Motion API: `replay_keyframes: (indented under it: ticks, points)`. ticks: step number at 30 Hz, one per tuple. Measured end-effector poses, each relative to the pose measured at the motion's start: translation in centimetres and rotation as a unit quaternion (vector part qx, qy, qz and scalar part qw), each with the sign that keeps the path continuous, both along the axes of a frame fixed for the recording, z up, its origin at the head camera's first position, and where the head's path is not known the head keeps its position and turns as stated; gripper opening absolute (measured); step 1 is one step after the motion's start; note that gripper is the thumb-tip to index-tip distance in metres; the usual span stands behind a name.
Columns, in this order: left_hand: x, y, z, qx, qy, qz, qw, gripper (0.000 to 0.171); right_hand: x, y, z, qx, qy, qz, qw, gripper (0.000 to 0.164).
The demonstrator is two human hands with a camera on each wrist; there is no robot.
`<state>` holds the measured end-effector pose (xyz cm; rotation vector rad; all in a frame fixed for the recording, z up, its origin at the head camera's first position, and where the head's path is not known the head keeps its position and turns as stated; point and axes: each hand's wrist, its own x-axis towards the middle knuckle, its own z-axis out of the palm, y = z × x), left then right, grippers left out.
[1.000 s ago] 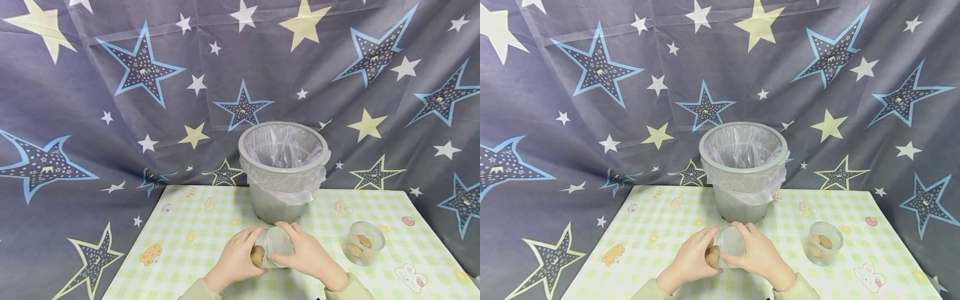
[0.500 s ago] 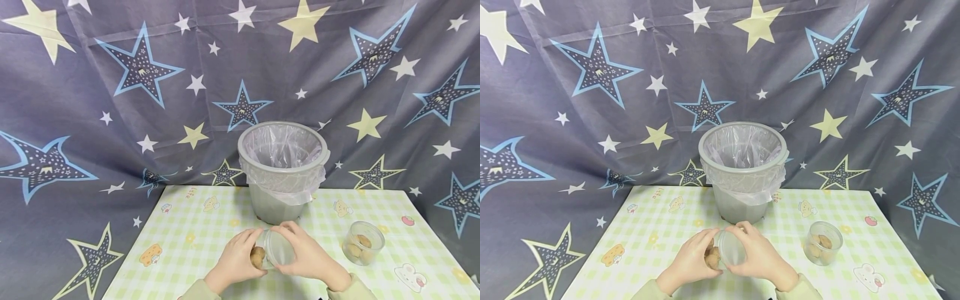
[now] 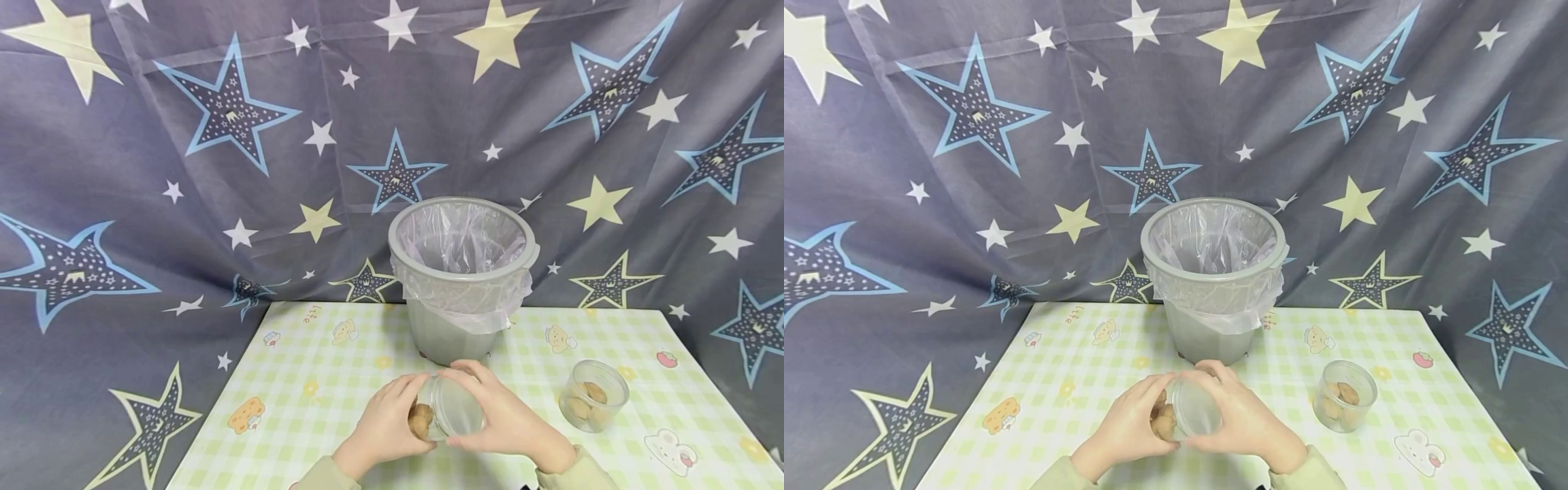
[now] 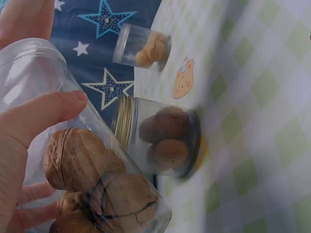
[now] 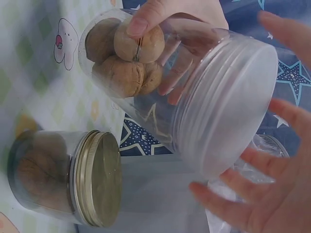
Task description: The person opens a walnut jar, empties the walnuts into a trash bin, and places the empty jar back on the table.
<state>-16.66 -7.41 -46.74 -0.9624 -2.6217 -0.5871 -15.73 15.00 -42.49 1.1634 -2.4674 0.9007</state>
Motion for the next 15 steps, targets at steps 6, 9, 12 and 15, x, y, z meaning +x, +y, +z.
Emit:
replay_keyframes:
  ticks: [6,9,12,15]
  points:
    - [0.02,0.03,-0.12,-0.001,-0.002,0.004,1.0000,0.100,0.29,-0.03,0.22,0.002,-0.052,-0.047,0.998,0.072]
    - [0.02,0.03,-0.05,0.001,-0.001,0.006,1.0000,0.100,0.43,-0.14,0.45,0.009,-0.073,-0.070,0.995,0.072]
    - [0.02,0.03,0.04,0.000,0.000,0.007,1.0000,0.100,0.61,-0.38,0.66,0.018,-0.089,-0.097,0.991,0.073]
    - [0.04,0.02,0.14,-0.004,0.000,0.007,1.0000,0.099,0.74,-0.69,0.77,0.023,-0.101,-0.118,0.988,0.074]
